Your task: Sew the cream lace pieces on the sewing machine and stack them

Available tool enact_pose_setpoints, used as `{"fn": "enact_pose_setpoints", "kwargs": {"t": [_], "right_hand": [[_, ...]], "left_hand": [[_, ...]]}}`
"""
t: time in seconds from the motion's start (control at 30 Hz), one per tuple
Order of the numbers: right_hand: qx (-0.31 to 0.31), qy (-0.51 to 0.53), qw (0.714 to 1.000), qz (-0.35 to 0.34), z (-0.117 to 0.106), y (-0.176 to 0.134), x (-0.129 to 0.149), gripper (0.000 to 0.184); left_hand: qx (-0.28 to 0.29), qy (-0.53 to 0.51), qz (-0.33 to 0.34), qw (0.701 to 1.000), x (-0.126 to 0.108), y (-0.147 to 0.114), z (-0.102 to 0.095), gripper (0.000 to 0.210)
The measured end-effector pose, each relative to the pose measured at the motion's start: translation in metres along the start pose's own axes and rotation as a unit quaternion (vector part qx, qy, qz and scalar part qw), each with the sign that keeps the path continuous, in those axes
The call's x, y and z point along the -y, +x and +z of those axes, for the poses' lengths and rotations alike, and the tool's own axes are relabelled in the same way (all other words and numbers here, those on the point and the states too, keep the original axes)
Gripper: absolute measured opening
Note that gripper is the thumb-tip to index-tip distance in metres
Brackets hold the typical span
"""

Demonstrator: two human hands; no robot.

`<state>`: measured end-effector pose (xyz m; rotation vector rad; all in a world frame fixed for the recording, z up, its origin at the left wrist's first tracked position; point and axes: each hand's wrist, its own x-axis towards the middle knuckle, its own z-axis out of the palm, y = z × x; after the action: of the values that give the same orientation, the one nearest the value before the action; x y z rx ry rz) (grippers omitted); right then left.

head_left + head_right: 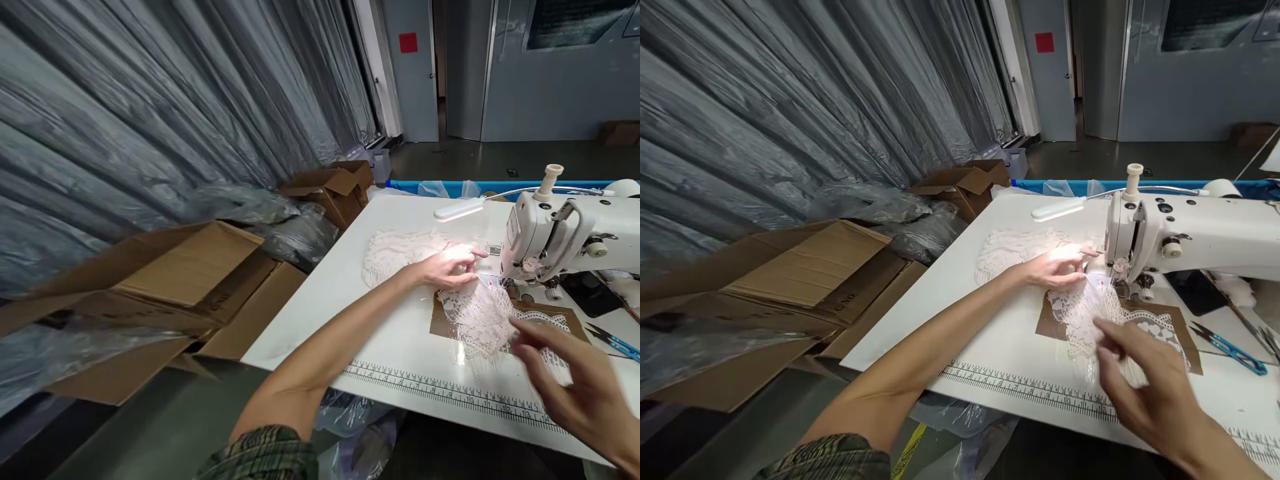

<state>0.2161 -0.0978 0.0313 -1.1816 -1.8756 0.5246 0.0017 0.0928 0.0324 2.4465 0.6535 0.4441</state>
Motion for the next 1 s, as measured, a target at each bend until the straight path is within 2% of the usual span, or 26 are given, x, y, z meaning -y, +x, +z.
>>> {"fn": "enact_pose_setpoints", "kwargs": {"t": [0.07,0.17,0.27,0.4,0.43,0.5,0.57,0.63,0.73,0.87,1.0], "right_hand": [[0.009,-0.067,0.996,-0.063,0.024,0.028,-0.016,0.054],[0.026,-0.127,0.991,-0.044,0.059,0.071,-0.033,0.072],[0.052,-0.116,0.992,0.016,0.078,0.103,-0.036,0.058],[0.105,-0.002,0.986,0.127,0.082,0.122,-0.031,0.03],[0.103,0.038,0.982,0.151,0.081,0.124,-0.03,0.028],[0.063,0.108,0.977,0.175,0.082,0.125,-0.031,0.028],[0.007,0.155,0.974,0.167,0.083,0.127,-0.032,0.027],[-0.022,0.182,0.972,0.144,0.085,0.128,-0.035,0.027],[-0.037,0.185,0.975,0.119,0.088,0.129,-0.04,0.028],[-0.084,0.13,0.984,0.091,0.091,0.129,-0.048,0.028],[-0.084,0.128,0.984,0.089,0.096,0.128,-0.056,0.029]], "left_hand": [[-0.026,-0.108,-0.029,0.993,-0.006,-0.012,-0.011,0.025],[-0.098,-0.23,-0.097,0.963,-0.009,-0.028,-0.023,0.03],[-0.178,-0.292,-0.151,0.928,-0.005,-0.04,-0.027,0.033],[-0.251,-0.339,-0.178,0.889,0.001,-0.05,-0.027,0.041],[-0.257,-0.341,-0.18,0.886,0.002,-0.051,-0.027,0.041],[-0.257,-0.343,-0.184,0.884,0.002,-0.052,-0.028,0.039],[-0.258,-0.348,-0.191,0.881,0.002,-0.052,-0.029,0.038],[-0.264,-0.353,-0.202,0.874,0.001,-0.052,-0.03,0.038],[-0.264,-0.359,-0.217,0.869,0.002,-0.052,-0.029,0.04],[-0.276,-0.351,-0.233,0.864,0.005,-0.051,-0.026,0.041],[-0.284,-0.346,-0.245,0.86,0.008,-0.05,-0.022,0.042]]}}
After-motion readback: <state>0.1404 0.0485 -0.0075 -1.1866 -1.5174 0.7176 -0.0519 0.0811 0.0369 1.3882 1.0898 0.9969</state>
